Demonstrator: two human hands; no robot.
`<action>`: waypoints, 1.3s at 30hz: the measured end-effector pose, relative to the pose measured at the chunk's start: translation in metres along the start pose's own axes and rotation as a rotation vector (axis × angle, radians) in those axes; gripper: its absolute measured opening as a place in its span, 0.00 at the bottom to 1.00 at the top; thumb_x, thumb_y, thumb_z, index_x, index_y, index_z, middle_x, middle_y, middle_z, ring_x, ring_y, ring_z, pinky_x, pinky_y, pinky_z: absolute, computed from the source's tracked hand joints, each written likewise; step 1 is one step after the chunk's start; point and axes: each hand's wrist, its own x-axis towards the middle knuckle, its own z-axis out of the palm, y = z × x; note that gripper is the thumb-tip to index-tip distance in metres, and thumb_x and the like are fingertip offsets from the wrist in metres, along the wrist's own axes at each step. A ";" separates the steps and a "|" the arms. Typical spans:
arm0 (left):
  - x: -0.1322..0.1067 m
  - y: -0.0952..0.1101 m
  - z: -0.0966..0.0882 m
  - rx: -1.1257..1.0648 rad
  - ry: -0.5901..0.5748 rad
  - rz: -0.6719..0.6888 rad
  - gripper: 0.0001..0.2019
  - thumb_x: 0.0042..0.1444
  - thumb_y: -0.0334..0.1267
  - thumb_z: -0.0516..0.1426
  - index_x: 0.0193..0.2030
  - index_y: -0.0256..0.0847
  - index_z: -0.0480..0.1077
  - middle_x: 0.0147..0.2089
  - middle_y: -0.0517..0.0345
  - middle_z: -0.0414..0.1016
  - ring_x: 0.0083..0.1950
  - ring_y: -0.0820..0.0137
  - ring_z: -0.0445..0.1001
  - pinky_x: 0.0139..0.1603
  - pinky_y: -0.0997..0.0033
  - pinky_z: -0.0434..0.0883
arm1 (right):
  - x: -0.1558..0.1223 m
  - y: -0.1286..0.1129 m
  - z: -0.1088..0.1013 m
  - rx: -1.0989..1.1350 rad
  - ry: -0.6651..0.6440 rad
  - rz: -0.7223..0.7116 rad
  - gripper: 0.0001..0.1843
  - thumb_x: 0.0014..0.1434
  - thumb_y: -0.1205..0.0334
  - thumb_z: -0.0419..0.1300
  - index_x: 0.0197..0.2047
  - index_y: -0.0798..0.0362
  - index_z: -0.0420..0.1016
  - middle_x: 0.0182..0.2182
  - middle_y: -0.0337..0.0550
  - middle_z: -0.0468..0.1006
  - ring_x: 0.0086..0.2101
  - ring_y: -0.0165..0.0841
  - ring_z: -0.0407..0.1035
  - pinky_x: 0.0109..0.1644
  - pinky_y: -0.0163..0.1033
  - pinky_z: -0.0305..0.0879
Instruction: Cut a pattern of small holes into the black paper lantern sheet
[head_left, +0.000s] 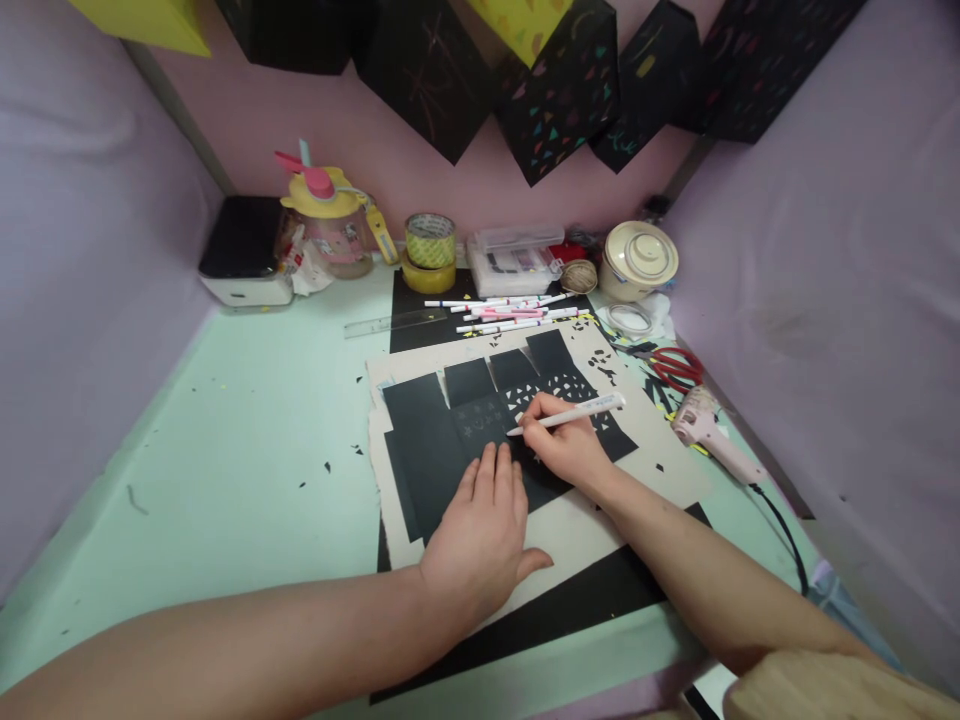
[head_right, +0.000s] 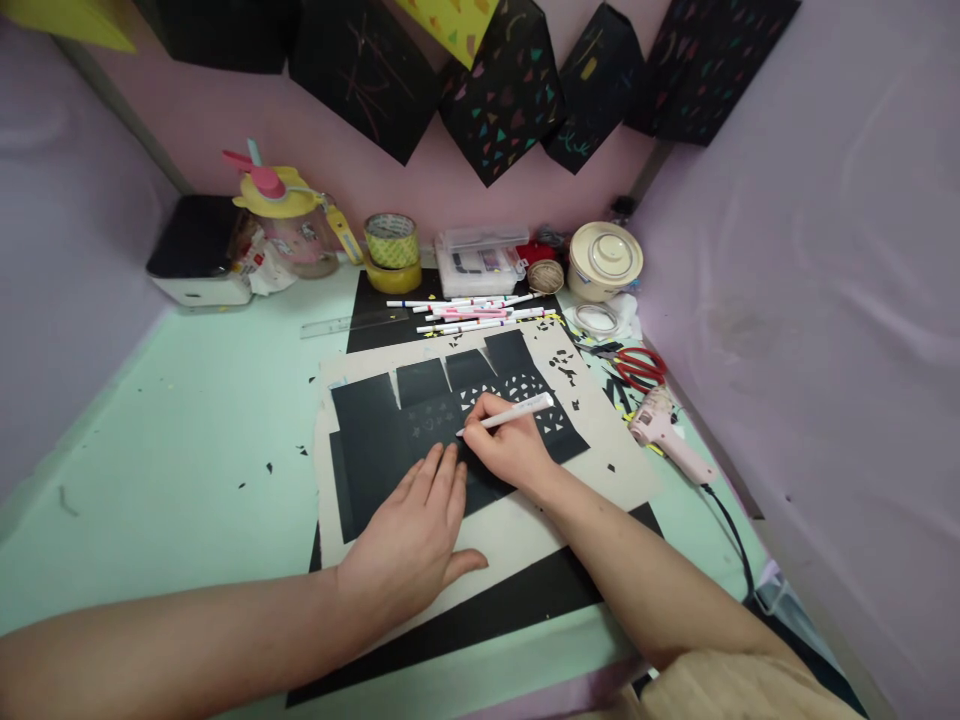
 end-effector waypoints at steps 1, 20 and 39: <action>0.000 0.000 0.000 0.004 -0.002 0.001 0.44 0.57 0.65 0.50 0.63 0.20 0.62 0.66 0.26 0.56 0.68 0.43 0.57 0.63 0.50 0.63 | 0.000 0.000 0.000 -0.002 0.002 0.001 0.08 0.51 0.67 0.56 0.22 0.50 0.64 0.17 0.32 0.67 0.21 0.29 0.63 0.27 0.35 0.59; 0.000 0.000 0.000 0.003 0.016 0.000 0.44 0.57 0.65 0.50 0.63 0.20 0.62 0.66 0.25 0.57 0.68 0.42 0.58 0.63 0.50 0.63 | 0.000 -0.001 0.000 -0.035 0.022 -0.002 0.09 0.57 0.63 0.55 0.25 0.51 0.68 0.20 0.35 0.71 0.21 0.29 0.64 0.26 0.35 0.59; -0.001 -0.001 -0.002 0.011 0.013 0.003 0.43 0.57 0.65 0.50 0.63 0.22 0.63 0.66 0.28 0.58 0.67 0.44 0.59 0.62 0.51 0.65 | 0.001 0.001 0.000 -0.007 0.029 -0.005 0.09 0.53 0.67 0.54 0.22 0.49 0.61 0.16 0.31 0.64 0.20 0.29 0.60 0.26 0.35 0.57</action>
